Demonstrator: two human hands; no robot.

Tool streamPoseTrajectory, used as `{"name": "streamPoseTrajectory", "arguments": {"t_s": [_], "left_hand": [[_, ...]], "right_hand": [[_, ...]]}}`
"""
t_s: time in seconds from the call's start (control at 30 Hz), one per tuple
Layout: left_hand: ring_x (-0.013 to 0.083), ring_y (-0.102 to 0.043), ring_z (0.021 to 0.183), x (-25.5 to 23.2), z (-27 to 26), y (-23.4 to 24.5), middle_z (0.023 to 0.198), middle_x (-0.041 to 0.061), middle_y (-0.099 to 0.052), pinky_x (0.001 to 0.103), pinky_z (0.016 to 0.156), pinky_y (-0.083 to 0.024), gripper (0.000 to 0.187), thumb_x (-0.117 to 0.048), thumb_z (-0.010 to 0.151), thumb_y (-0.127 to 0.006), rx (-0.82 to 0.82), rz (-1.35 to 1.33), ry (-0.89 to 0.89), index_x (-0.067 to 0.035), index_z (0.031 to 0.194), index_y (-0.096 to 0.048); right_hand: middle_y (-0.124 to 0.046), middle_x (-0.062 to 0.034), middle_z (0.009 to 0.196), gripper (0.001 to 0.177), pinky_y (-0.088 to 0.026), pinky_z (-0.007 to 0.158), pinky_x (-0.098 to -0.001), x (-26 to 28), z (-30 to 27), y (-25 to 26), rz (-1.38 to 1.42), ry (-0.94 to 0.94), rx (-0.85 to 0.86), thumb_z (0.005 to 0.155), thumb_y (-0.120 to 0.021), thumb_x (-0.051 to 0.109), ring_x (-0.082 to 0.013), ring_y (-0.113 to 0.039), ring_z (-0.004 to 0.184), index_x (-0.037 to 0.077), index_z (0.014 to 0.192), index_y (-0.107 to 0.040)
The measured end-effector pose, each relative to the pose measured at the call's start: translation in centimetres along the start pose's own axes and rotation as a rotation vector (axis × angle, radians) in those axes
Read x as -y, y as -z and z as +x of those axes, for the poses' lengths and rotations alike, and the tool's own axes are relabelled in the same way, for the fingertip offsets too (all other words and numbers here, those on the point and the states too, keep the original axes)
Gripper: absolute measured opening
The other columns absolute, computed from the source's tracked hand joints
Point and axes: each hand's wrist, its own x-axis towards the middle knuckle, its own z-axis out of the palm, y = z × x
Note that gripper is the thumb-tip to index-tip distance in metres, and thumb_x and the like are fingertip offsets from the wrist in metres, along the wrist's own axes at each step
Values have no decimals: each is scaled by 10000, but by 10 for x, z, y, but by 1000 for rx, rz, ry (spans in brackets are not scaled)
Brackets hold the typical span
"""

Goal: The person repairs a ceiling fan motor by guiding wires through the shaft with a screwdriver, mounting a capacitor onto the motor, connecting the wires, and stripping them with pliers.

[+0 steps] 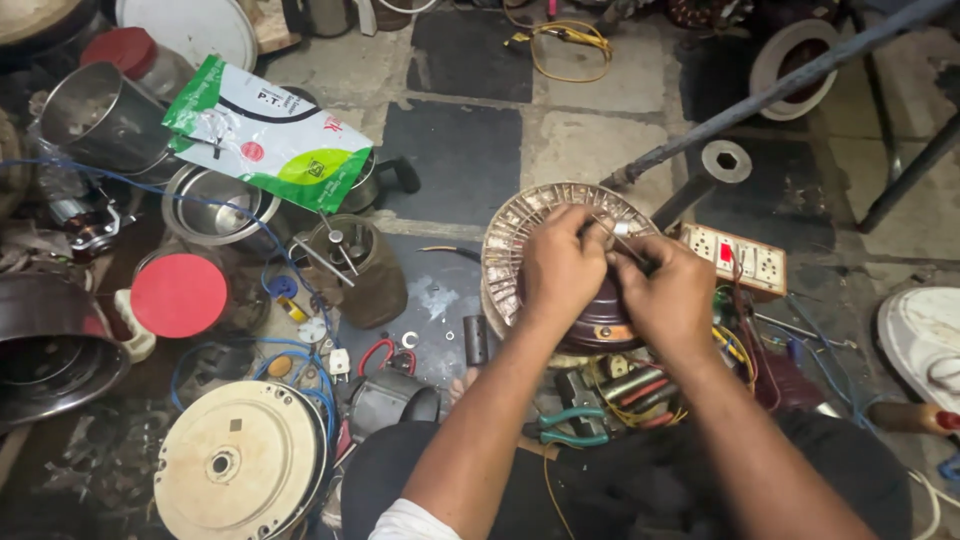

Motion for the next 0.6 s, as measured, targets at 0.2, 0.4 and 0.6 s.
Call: {"name": "streamPoseTrajectory", "arguments": {"t_s": [0.2, 0.4, 0.6], "left_hand": [[320, -726, 934, -10, -24, -5, 1022, 112, -724, 382, 810, -570, 172, -110, 890, -705, 12, -4, -36, -62, 1053, -733], [294, -733, 915, -20, -39, -19, 1035, 81, -726, 367, 775, -567, 161, -146, 920, -719, 11, 25, -53, -82, 1067, -735], [356, -672, 1064, -26, -56, -9, 1184, 158, -629, 403, 887, -538, 381, -71, 915, -693, 145, 39, -121, -60, 1289, -623]], "right_hand": [[-758, -175, 914, 143, -553, 703, -356, -12, -27, -3, 114, -128, -62, 870, -772, 64, -257, -737, 750, -9, 991, -751], [-746, -161, 914, 113, -549, 726, -347, -33, -39, 1, 181, -113, -110, 911, -747, 53, -240, -726, 789, -13, 1002, -741], [-763, -155, 929, 146, -552, 723, -338, -33, -40, 13, 256, -187, -46, 901, -740, 64, -213, -732, 784, -19, 1022, -746]]}}
